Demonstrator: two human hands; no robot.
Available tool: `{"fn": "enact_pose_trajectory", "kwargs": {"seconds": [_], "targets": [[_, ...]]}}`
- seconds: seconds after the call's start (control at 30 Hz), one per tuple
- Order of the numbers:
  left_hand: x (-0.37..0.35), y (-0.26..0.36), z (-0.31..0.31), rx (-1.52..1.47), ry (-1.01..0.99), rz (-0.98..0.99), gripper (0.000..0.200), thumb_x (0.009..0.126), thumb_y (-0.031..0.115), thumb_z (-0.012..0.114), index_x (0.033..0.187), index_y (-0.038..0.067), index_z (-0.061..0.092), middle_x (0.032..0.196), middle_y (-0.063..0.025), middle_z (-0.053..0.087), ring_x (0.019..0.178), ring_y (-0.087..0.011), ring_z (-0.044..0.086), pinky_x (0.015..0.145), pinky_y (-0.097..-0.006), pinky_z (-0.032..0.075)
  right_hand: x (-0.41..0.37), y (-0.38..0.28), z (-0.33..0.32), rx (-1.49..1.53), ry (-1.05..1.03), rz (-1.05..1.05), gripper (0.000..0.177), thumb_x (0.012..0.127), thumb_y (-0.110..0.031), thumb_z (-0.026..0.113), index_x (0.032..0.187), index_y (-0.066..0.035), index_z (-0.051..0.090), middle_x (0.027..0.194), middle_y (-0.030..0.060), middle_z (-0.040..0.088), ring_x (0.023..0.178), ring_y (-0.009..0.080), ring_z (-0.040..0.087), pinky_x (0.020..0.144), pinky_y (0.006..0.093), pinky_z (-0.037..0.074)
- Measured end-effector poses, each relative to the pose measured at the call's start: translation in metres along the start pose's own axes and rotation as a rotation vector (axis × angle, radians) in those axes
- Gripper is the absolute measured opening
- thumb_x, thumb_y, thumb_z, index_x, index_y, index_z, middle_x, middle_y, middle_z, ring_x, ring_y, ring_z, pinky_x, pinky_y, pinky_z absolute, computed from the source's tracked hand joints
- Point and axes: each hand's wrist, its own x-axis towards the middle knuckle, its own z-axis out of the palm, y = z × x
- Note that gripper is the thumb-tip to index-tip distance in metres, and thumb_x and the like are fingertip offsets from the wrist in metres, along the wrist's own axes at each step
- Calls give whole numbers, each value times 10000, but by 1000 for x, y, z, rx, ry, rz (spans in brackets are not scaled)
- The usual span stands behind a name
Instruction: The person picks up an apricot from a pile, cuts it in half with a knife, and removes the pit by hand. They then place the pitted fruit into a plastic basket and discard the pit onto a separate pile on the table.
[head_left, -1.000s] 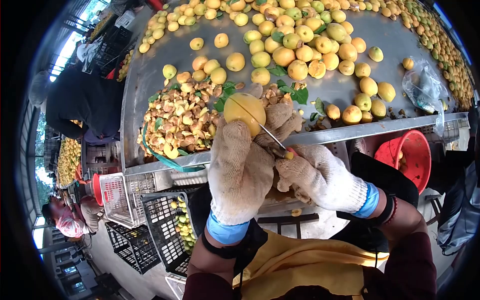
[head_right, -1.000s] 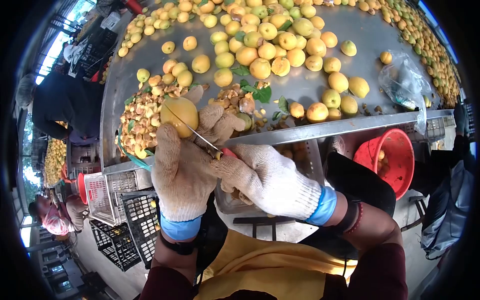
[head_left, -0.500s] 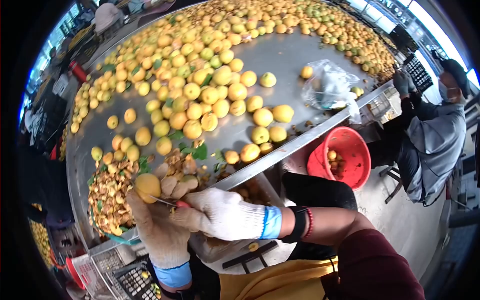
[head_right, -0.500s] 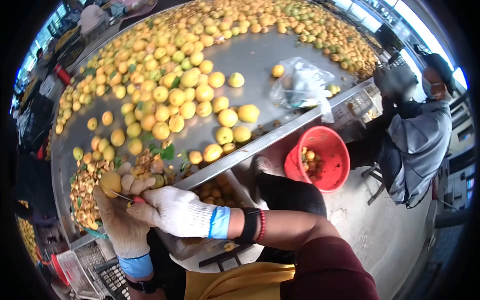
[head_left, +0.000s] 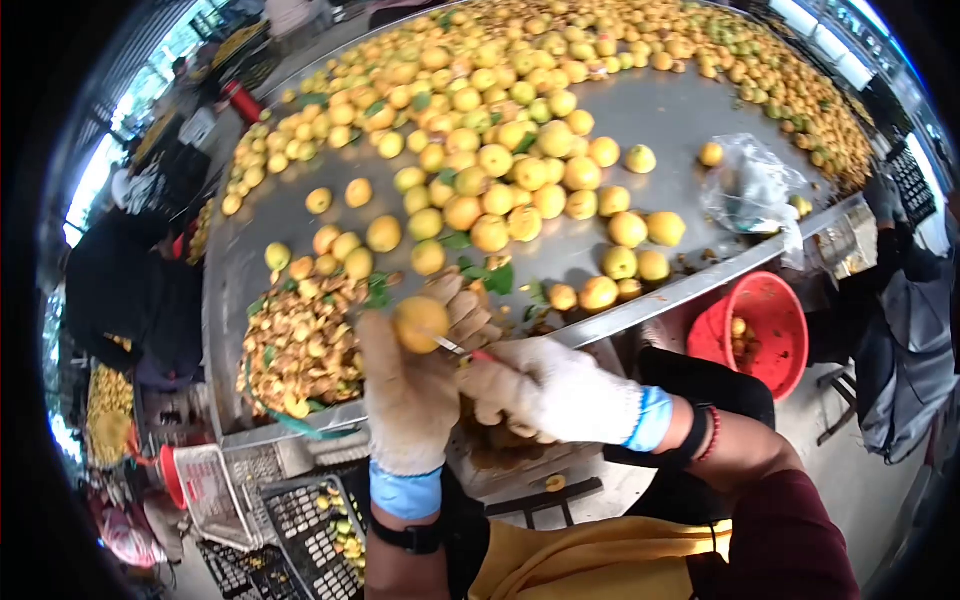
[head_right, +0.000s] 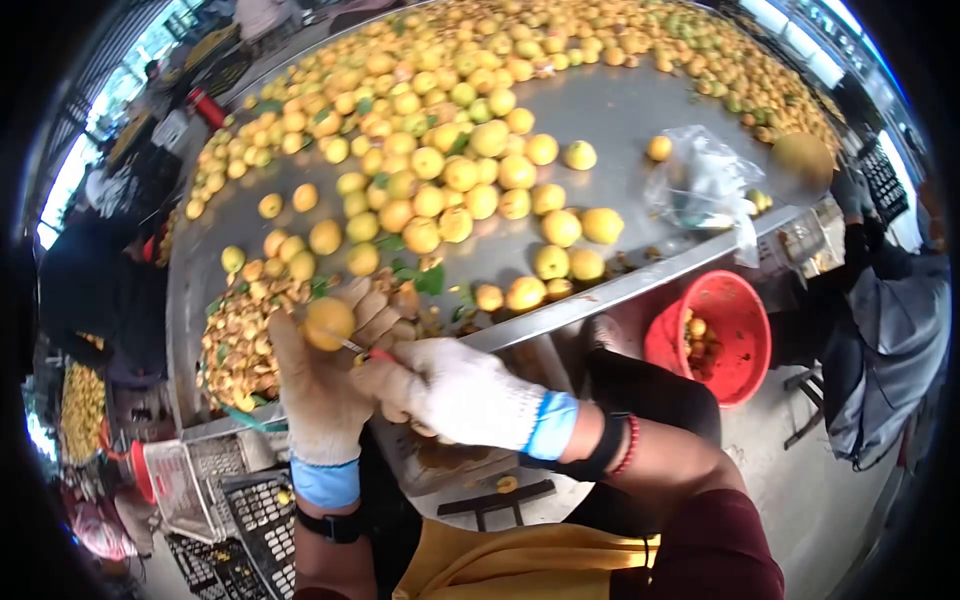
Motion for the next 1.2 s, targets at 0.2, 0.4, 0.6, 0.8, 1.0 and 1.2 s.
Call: {"fn": "enact_pose_trajectory", "kwargs": {"seconds": [0.2,0.4,0.6,0.8,1.0,1.2], "targets": [[0,1,-13,-2,-55,-44,595,1085,451,541,1430,-32,505,1242,-145,670,1143,-261,654,1000,-447,541,5,0,2,12,-18,-9,410,1049,-463,585,1013,-64,673,746,-21,594,547,57,514,446,228,387],[-5,7,-2,-101,71,-78,578,1095,452,518,1391,-44,534,1274,-147,655,1173,-277,647,1051,-465,520,8,6,5,90,-50,-9,378,1058,-441,587,1052,-75,683,723,-28,576,547,53,510,450,227,368],[-8,0,-9,-153,-13,-97,579,1101,482,486,1403,-9,536,1250,-152,659,1101,-292,665,977,-446,564,19,15,20,30,13,-4,447,1046,-435,618,878,-22,658,685,4,588,541,84,509,508,256,411],[-5,10,-13,272,-13,47,706,1079,551,484,1434,-59,499,1381,-220,592,1178,-340,638,1031,-515,532,16,10,17,47,3,78,496,1038,-489,608,818,-45,633,650,-5,551,529,77,491,493,259,398],[-1,-6,-20,-176,61,-98,736,1086,587,424,1439,-53,507,1375,-216,598,1182,-394,628,1049,-544,509,24,15,18,65,-18,45,517,1025,-517,615,809,-48,623,643,-3,536,519,80,481,459,248,373],[1,8,-12,-295,122,-99,460,1108,448,488,1396,94,550,1219,-155,675,1120,-375,647,998,-506,533,26,10,12,95,-88,-18,488,1027,-514,614,835,-65,614,631,-11,524,498,70,470,443,235,359]]}}
